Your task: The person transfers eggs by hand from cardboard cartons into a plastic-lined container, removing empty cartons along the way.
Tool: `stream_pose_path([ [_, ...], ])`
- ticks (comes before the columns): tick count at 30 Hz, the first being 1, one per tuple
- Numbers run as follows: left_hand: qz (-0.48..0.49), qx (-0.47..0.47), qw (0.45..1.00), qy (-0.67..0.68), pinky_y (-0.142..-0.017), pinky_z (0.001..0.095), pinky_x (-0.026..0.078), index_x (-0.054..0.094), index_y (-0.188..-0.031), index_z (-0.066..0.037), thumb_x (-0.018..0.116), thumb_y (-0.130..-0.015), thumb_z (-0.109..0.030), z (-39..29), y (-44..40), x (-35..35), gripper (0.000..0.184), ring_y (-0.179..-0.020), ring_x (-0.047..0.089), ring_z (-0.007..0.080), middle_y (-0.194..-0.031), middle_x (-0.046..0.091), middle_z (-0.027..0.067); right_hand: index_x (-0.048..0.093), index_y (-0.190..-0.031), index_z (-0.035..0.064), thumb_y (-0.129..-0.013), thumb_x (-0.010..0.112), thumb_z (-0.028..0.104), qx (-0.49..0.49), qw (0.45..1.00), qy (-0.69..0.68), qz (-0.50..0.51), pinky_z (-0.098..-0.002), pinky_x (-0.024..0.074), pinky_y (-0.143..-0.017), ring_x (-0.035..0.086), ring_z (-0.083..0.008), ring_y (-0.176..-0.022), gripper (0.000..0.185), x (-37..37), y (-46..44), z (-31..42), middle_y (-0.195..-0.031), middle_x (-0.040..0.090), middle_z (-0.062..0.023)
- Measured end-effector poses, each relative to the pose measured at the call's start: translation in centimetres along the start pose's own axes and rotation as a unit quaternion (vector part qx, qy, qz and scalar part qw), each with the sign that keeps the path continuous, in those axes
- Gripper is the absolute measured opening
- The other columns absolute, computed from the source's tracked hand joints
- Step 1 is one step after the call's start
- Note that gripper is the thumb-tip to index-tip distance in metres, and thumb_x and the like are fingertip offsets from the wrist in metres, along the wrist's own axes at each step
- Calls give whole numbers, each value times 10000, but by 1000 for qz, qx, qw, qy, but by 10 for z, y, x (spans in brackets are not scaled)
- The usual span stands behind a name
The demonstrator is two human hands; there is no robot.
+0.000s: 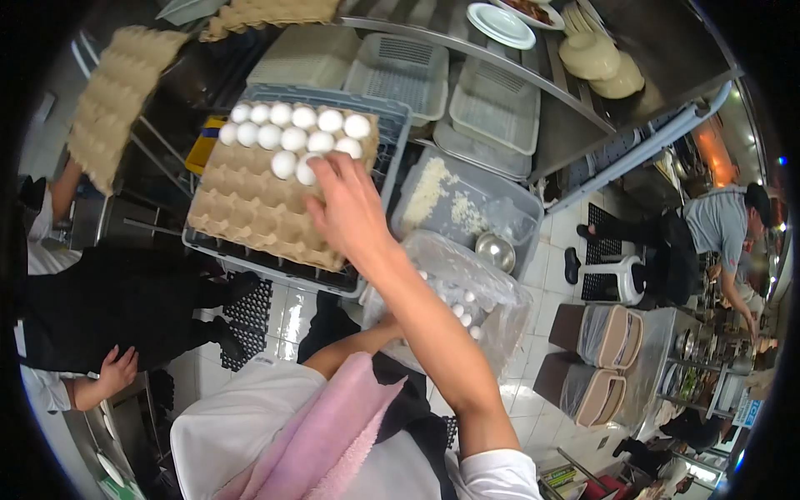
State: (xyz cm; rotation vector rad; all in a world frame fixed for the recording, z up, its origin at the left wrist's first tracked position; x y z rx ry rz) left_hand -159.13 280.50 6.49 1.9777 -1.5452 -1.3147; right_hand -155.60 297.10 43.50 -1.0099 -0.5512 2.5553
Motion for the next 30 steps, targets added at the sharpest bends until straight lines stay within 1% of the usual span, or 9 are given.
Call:
stream_pose_path([
  [4,231,133,963,-29,-889,430,548,635,-1263,-83,760,-824,-314,-39,102,-90,512,-1036,688,312,-1227,673,190,598,-1276,59,-778,750,92,-1,984,153,90,-453,508,-937,549,-379,-1132,522,46,-34,-8,-1241,522,-185],
  [8,-43,318,947,-10,-735,362,560,707,-1066,-85,745,-817,-213,-42,272,-298,283,-796,721,251,-901,729,106,614,-1228,41,-784,724,61,-7,967,215,139,-426,512,-963,556,-380,-1123,458,44,-44,-17,-1177,542,-170],
  [12,-490,354,791,-95,-904,407,510,657,-1131,-21,698,-816,-21,-18,279,-440,317,-1029,622,321,-1094,663,132,656,-1136,45,-809,654,53,174,955,-229,66,-414,540,-891,626,-361,-1059,327,19,-38,-35,-1137,608,-161],
  [14,-414,392,810,-139,-948,414,484,646,-1157,-15,704,-806,-18,6,231,-465,355,-1097,581,328,-1163,630,136,642,-1022,33,-798,712,70,348,652,-670,-67,-389,570,-771,675,-253,-954,237,-6,-28,-31,-1063,643,-117],
  [18,-253,441,840,-190,-1010,410,451,632,-1194,-20,720,-780,-13,12,207,-481,423,-1185,518,338,-1266,562,135,605,-1025,45,-849,683,111,366,651,-648,-146,-346,568,-731,684,-207,-868,203,-23,-19,-48,-1002,679,-105],
  [21,-262,430,837,-215,-1003,391,466,624,-1197,-11,730,-761,4,6,204,-482,449,-1153,533,324,-1209,562,133,646,-1013,67,-842,698,118,305,935,-174,-46,-374,575,-677,707,-253,-866,185,-21,-36,-42,-983,670,-102],
  [26,-176,412,893,37,-1000,407,486,615,-1204,0,703,-819,9,15,206,-504,395,-1112,600,277,-1213,598,122,639,-1218,106,-800,750,143,129,966,210,81,-441,514,-908,642,-337,-1081,435,5,-58,-36,-1242,619,-89],
  [28,-83,379,775,500,-944,348,521,610,-1189,8,660,-881,-3,24,211,-513,311,-1105,624,207,-1183,611,94,626,-1228,118,-786,770,164,176,912,337,155,-452,511,-904,640,-337,-1090,467,19,-63,-42,-1269,601,-84],
  [30,-35,391,711,584,-899,332,537,606,-1211,6,657,-898,-39,22,213,-519,320,-1112,634,213,-1150,636,97,614,-1249,118,-777,779,173,171,914,323,175,-460,509,-907,638,-344,-1088,502,16,-66,-45,-1274,595,-87],
])
Point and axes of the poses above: each hand's wrist, its own y-axis away from the middle knuckle, its own x-axis out of the palm, z = x × y, the point moved 3 cm from there along -y, towards the middle knuckle
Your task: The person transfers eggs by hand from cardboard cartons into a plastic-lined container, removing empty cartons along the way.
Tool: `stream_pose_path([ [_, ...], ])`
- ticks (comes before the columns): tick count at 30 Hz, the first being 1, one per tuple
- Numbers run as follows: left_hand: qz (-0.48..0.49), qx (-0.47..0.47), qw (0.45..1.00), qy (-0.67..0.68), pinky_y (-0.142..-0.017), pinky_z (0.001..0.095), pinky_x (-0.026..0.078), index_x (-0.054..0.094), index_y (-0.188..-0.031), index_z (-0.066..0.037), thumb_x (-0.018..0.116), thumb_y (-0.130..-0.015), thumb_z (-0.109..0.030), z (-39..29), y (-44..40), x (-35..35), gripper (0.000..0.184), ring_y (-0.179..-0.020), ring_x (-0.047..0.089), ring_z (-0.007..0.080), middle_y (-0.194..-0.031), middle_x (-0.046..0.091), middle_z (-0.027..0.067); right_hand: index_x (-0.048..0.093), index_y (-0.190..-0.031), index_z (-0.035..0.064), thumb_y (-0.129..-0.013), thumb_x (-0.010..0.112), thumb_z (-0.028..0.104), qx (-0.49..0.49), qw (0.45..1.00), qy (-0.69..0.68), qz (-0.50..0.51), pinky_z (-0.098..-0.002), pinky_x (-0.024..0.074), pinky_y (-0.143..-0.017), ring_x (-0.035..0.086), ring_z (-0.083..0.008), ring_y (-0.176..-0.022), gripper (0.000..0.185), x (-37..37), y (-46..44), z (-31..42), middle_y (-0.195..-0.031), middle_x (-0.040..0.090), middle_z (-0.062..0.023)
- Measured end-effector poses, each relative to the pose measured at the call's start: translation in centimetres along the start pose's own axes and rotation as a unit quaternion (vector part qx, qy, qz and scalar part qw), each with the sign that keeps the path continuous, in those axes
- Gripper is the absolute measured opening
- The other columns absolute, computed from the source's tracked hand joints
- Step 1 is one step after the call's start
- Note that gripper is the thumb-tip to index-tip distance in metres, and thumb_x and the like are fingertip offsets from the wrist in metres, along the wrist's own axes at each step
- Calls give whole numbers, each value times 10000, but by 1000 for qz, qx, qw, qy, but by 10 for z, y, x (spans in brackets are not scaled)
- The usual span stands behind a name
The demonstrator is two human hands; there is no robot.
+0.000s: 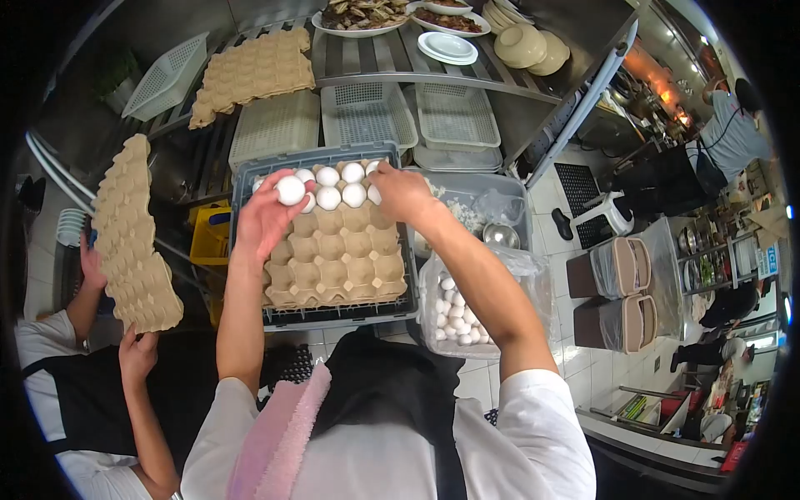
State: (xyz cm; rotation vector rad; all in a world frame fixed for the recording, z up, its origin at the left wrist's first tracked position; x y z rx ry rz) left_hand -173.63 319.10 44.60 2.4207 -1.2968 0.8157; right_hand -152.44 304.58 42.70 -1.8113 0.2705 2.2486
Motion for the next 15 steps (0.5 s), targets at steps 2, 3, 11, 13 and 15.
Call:
stream_pose_path([
  [2,5,-59,996,69,-879,324,543,623,-1186,28,629,-931,-123,-3,-10,-5,296,-1028,656,228,-1101,651,87,603,-1270,118,-767,787,182,-20,1000,-6,18,-468,507,-910,636,-351,-1087,539,-2,0,-5,-1279,589,-89],
  [3,-17,-61,997,-42,-812,309,539,642,-1171,10,670,-909,-115,10,-27,-25,292,-981,655,203,-1018,653,55,610,-1255,97,-795,740,154,-44,998,-42,-34,-444,532,-873,659,-333,-1055,482,1,3,-13,-1252,600,-122],
  [11,78,17,535,-841,-917,477,533,662,-1199,-82,791,-749,-141,31,-41,28,473,-1059,647,380,-1232,581,178,478,-1425,202,-995,545,147,-1,391,-920,-15,-273,487,-488,618,-204,-756,439,13,62,-22,-1271,601,-163],
  [13,95,21,515,-852,-910,479,532,660,-1178,-70,781,-754,-138,31,-48,30,446,-1060,648,379,-1212,594,187,455,-1423,195,-987,557,140,6,350,-937,-5,-278,495,-479,642,-197,-756,451,16,59,-14,-1203,612,-137],
  [15,111,28,496,-861,-903,481,530,657,-1157,-57,771,-760,-136,30,-47,32,420,-1062,648,377,-1192,608,196,506,-1362,189,-974,595,134,40,373,-927,0,-284,498,-484,667,-177,-759,402,14,51,-7,-1101,631,-104],
])
Point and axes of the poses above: each hand's wrist, its own y-axis away from the middle knuckle, its own x-axis out of the palm, z = x × y, the point moved 3 cm from there along -y, towards the middle knuckle
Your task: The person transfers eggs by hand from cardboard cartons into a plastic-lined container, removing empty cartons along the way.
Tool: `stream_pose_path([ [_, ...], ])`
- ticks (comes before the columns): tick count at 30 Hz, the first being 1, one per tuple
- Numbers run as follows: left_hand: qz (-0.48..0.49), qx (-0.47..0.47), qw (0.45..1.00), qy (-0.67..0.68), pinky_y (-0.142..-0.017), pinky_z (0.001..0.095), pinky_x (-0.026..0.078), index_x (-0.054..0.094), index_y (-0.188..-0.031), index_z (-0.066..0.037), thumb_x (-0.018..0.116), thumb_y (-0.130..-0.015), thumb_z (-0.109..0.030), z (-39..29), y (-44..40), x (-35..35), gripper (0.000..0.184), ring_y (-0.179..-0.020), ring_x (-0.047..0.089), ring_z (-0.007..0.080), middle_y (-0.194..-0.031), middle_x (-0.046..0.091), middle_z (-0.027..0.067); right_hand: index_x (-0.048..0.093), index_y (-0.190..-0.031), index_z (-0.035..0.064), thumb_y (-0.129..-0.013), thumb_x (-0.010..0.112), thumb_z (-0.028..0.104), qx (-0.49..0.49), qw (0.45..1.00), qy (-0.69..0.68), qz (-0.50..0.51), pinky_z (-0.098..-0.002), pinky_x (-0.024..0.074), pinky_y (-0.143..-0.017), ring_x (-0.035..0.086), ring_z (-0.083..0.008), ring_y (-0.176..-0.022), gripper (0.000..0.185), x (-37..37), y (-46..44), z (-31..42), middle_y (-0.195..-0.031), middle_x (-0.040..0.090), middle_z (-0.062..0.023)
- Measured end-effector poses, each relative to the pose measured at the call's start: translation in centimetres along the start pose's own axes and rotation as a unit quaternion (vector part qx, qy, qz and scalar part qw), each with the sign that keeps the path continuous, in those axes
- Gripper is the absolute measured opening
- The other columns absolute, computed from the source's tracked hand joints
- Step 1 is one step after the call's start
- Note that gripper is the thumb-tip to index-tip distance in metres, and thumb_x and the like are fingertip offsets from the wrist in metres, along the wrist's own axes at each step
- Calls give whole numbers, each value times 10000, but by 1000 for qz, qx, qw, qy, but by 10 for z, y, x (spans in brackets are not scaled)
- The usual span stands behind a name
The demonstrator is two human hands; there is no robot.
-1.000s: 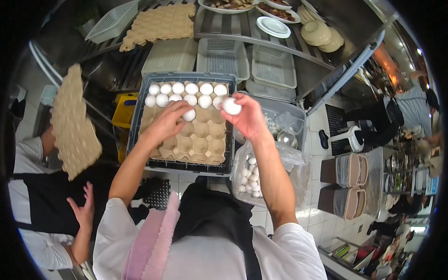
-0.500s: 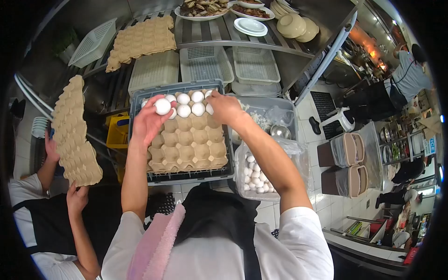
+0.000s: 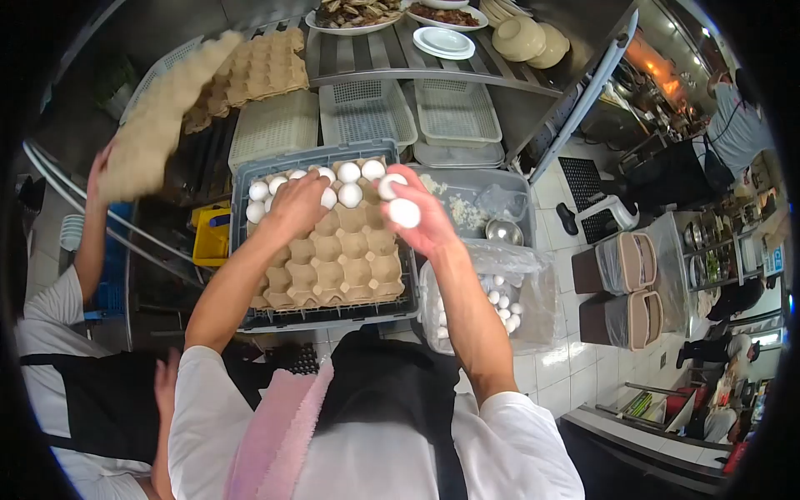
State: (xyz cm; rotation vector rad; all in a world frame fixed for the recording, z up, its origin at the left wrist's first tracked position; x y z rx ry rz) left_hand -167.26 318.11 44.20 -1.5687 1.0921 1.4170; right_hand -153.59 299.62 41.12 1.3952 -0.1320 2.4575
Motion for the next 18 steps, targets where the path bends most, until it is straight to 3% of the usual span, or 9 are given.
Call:
stream_pose_path([
  [1,-9,-4,999,35,-896,479,528,655,-1136,-41,762,-769,-133,0,4,-2,393,-1059,648,377,-1181,621,199,582,-1297,183,-932,658,154,-6,937,348,-40,-340,553,-599,673,-226,-816,374,14,-12,1,-1165,601,-140],
  [2,-21,-8,998,66,-889,477,525,653,-1115,-24,754,-778,-130,3,5,-6,367,-1056,647,376,-1170,635,201,600,-1286,180,-896,692,167,-135,805,577,-35,-370,565,-694,677,-271,-869,401,13,-23,2,-1209,569,-165],
  [3,-21,-8,998,66,-889,477,525,653,-1115,-24,754,-778,-130,8,7,-4,367,-1056,647,376,-1170,635,201,619,-1275,177,-860,726,180,-252,604,755,-30,-400,577,-789,681,-317,-922,429,12,-30,-3,-1253,537,-190],
  [4,-35,-20,993,111,-889,470,520,653,-1117,-14,746,-784,-126,14,10,-2,364,-1053,645,377,-1162,645,195,619,-1275,177,-860,726,180,-252,605,755,-31,-400,577,-789,681,-317,-922,429,28,-31,-2,-1253,537,-190],
  [7,-107,-15,977,186,-890,455,514,656,-1136,-7,729,-792,-107,16,23,0,365,-1047,641,379,-1163,653,173,598,-1327,192,-799,760,194,-59,540,836,-74,-435,540,-942,656,-400,-1037,552,48,-38,-6,-1318,474,-234],
  [9,-172,-2,962,210,-892,446,513,660,-1152,-10,720,-794,-92,18,27,-4,372,-1044,639,379,-1173,651,157,623,-1305,171,-776,813,227,-30,418,906,-51,-464,554,-921,663,-431,-1011,564,49,-51,-14,-1316,454,-231],
  [14,-156,-47,967,196,-930,431,508,656,-1199,-21,693,-781,-37,29,36,-26,420,-1103,617,365,-1200,636,142,619,-1309,192,-736,810,235,15,387,921,-46,-453,564,-911,653,-414,-1085,606,52,-61,-17,-1365,436,-251],
  [17,-52,20,992,113,-935,439,511,650,-1192,-24,696,-769,-29,40,36,-25,425,-1112,616,356,-1205,622,137,625,-1307,198,-716,831,238,-8,407,912,-52,-438,566,-900,669,-388,-1048,627,41,-57,-11,-1370,425,-229],
  [18,-31,25,995,88,-925,455,516,643,-1203,-32,712,-765,-39,40,35,-19,443,-1103,623,361,-1202,604,143,627,-1302,175,-722,839,244,-56,472,877,-66,-420,582,-838,684,-342,-1012,621,39,-52,-7,-1345,469,-194],
])
Point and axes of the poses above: each hand's wrist, its own y-axis away from the middle knuckle, its own x-axis out of the palm, z = x × y, the point moved 3 cm from there along -y, towards the middle knuckle
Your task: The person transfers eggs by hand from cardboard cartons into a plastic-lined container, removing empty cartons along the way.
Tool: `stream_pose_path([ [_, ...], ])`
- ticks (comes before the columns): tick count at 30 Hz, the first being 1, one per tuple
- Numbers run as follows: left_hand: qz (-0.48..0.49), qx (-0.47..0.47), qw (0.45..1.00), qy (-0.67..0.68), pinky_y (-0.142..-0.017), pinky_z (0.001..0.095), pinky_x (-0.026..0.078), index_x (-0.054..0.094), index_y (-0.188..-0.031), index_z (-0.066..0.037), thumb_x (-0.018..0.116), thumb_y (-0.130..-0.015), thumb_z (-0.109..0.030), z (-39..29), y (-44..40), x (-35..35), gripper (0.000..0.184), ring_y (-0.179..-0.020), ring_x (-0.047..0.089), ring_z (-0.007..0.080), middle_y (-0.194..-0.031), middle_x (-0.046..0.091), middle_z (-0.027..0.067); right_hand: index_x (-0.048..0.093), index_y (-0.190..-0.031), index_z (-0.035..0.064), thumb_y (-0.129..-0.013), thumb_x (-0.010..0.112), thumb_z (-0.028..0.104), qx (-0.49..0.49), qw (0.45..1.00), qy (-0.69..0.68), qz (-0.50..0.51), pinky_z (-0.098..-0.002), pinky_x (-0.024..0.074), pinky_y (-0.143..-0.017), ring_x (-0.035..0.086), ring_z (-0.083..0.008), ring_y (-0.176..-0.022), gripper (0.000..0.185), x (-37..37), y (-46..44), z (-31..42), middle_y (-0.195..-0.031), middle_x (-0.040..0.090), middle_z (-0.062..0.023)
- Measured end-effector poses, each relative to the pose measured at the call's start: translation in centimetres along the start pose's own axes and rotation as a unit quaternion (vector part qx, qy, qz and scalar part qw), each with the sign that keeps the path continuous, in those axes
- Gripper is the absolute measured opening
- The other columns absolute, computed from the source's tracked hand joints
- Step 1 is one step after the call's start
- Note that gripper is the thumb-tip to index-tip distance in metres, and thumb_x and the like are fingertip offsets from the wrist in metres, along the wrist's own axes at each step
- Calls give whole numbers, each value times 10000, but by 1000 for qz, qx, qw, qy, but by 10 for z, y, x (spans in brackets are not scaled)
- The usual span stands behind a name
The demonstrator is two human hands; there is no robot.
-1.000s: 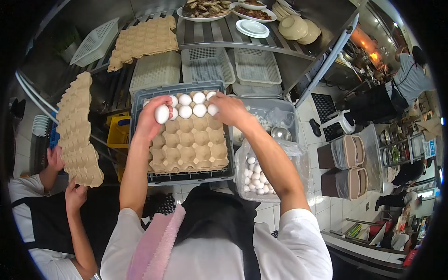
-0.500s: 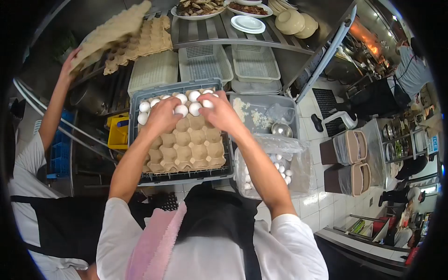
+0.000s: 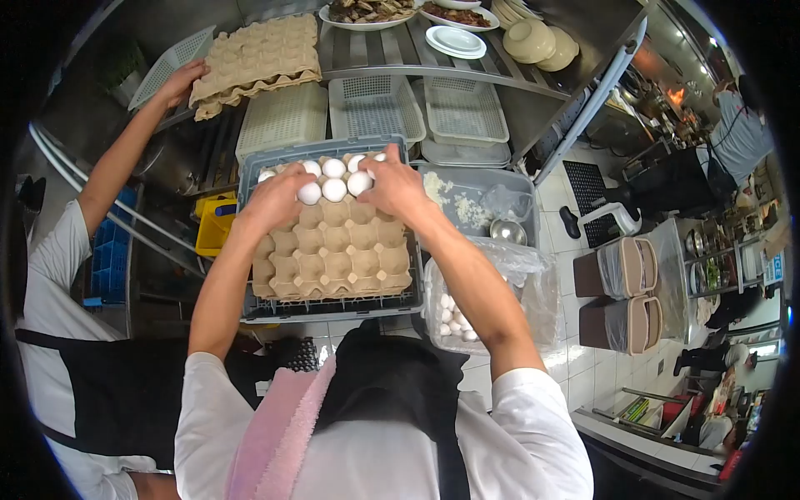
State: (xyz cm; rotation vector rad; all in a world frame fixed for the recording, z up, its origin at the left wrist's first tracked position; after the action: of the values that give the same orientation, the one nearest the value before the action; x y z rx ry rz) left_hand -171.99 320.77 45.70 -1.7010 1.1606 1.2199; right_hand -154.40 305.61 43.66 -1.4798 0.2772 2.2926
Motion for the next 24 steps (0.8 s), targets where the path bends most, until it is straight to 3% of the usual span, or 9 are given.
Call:
stream_pose_path([
  [2,21,4,999,-27,-920,459,518,638,-1199,-31,722,-763,-46,0,-5,12,444,-1100,624,366,-1207,596,149,629,-1297,151,-729,847,250,-5,996,-74,-49,-401,597,-775,699,-297,-975,616,-8,10,-12,-1321,513,-159],
  [4,44,7,998,-55,-914,463,520,634,-1195,-30,733,-762,-53,0,-7,14,445,-1097,625,372,-1212,588,155,603,-1312,106,-807,822,249,84,894,-440,-3,-340,583,-614,695,-194,-901,569,-18,29,-27,-1224,607,-89],
  [5,25,9,998,-57,-913,465,518,647,-1151,-25,755,-752,-76,1,-9,12,417,-1090,625,379,-1182,602,164,603,-1312,106,-807,822,249,88,893,-442,-4,-340,583,-614,695,-194,-901,569,-19,38,-39,-1224,607,-89],
  [7,20,22,998,-54,-912,468,516,660,-1106,-19,777,-742,-99,3,-13,15,391,-1082,625,386,-1153,616,173,562,-1337,77,-881,774,230,93,739,-667,-13,-272,522,-498,674,-143,-852,526,-19,70,-69,-1146,654,-47],
  [10,-5,37,999,-5,-865,455,515,682,-958,2,825,-707,-174,12,-17,6,338,-1006,635,393,-1001,655,188,546,-1323,88,-912,742,226,107,640,-760,-46,-248,509,-482,661,-132,-787,475,-16,129,-128,-1136,633,-26],
  [15,-82,-93,930,346,-705,260,543,620,-1228,-7,801,-773,-169,5,15,-27,516,-849,662,166,-1089,679,120,571,-1317,103,-867,785,317,365,702,-610,-43,-274,515,-490,645,-116,-786,543,48,248,-259,-1084,632,-22],
  [17,-76,-67,810,578,-640,243,547,571,-1285,-13,782,-761,-111,-38,34,-20,573,-835,675,170,-1111,673,127,524,-1388,115,-796,834,368,493,728,-477,19,-366,590,-570,645,-153,-893,715,109,296,-314,-1135,625,-43],
  [21,-2,-106,735,670,-566,253,525,531,-1344,-28,768,-760,-96,-195,37,74,634,-711,641,144,-1045,658,111,572,-1376,101,-707,881,416,547,761,-336,94,-445,628,-648,654,-321,-1008,801,186,355,-349,-1212,623,-152],
  [24,228,-133,704,660,-561,249,480,549,-1359,-18,686,-860,-23,-259,12,212,518,-625,600,124,-990,655,74,601,-1335,115,-705,873,368,487,839,-181,162,-491,601,-793,662,-391,-1019,732,244,364,-352,-1382,478,-244],
])
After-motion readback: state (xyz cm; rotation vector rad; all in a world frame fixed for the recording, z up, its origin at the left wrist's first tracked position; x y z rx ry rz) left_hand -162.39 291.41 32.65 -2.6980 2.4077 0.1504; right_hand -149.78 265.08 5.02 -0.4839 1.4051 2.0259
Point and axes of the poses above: each hand's wrist, its own y-axis away from the middle knuckle, its own x-axis out of the palm, z = x × y, the point moved 3 cm from there along -y, towards the middle knuckle
